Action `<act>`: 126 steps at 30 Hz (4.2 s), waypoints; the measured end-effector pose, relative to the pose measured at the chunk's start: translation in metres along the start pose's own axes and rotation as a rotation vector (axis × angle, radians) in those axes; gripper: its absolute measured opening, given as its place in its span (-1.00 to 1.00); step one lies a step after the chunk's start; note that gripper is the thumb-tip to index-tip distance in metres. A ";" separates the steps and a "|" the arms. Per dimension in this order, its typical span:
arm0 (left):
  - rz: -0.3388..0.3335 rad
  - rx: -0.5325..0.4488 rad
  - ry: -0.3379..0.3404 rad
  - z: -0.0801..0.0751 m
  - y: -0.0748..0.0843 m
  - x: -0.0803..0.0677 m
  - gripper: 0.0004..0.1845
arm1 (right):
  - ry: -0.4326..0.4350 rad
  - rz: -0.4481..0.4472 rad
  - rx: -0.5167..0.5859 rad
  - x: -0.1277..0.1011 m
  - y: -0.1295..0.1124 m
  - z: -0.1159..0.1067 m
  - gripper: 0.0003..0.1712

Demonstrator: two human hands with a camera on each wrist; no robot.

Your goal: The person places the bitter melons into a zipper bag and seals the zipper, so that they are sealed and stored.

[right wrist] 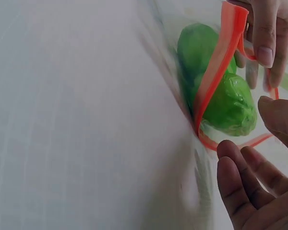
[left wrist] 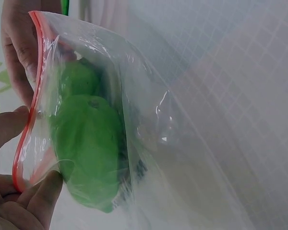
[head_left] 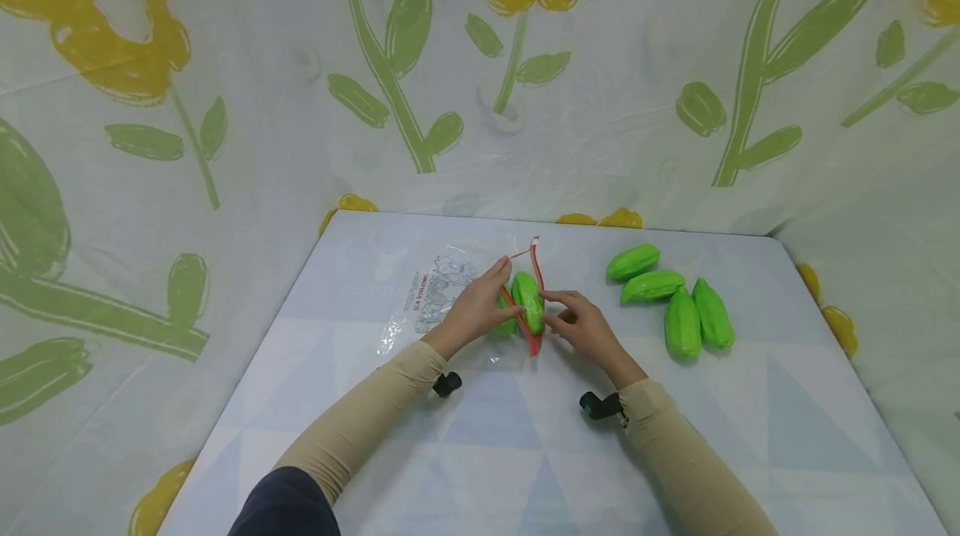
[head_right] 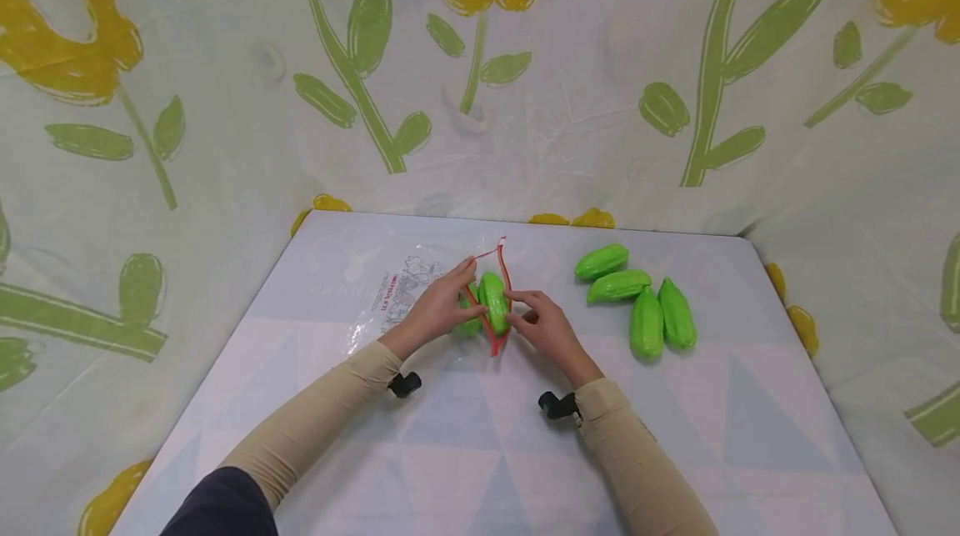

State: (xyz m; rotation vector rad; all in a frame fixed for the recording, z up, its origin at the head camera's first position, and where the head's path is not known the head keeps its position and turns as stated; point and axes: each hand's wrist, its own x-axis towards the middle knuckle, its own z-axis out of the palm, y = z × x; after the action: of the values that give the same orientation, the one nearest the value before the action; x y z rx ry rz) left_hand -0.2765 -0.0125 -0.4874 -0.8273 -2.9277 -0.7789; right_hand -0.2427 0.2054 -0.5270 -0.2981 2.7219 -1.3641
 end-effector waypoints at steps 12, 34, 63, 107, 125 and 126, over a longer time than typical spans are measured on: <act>-0.013 0.002 -0.001 0.000 -0.001 -0.001 -0.08 | 0.053 -0.045 -0.007 -0.011 0.009 -0.014 -0.56; -0.012 0.002 0.008 0.002 -0.001 -0.001 -0.06 | 0.119 -0.056 -0.079 -0.035 0.032 -0.048 -0.51; -0.017 0.023 0.002 0.001 0.000 -0.002 -0.05 | 0.260 0.002 -0.169 -0.083 0.052 -0.102 -0.51; 0.006 0.042 0.016 0.003 -0.003 -0.002 -0.04 | 0.335 0.184 -0.449 -0.111 0.067 -0.125 -0.31; -0.010 0.048 0.006 0.005 -0.004 0.000 -0.04 | 0.274 0.257 -0.324 -0.111 0.067 -0.118 -0.23; -0.013 0.048 0.003 0.005 -0.004 -0.001 -0.04 | 0.269 0.265 -0.313 -0.112 0.067 -0.117 -0.22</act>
State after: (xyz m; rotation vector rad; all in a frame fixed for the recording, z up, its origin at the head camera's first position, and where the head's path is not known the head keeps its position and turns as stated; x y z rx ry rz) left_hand -0.2773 -0.0132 -0.4940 -0.8043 -2.9395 -0.7074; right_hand -0.1614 0.3596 -0.5119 0.2413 3.0517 -0.9706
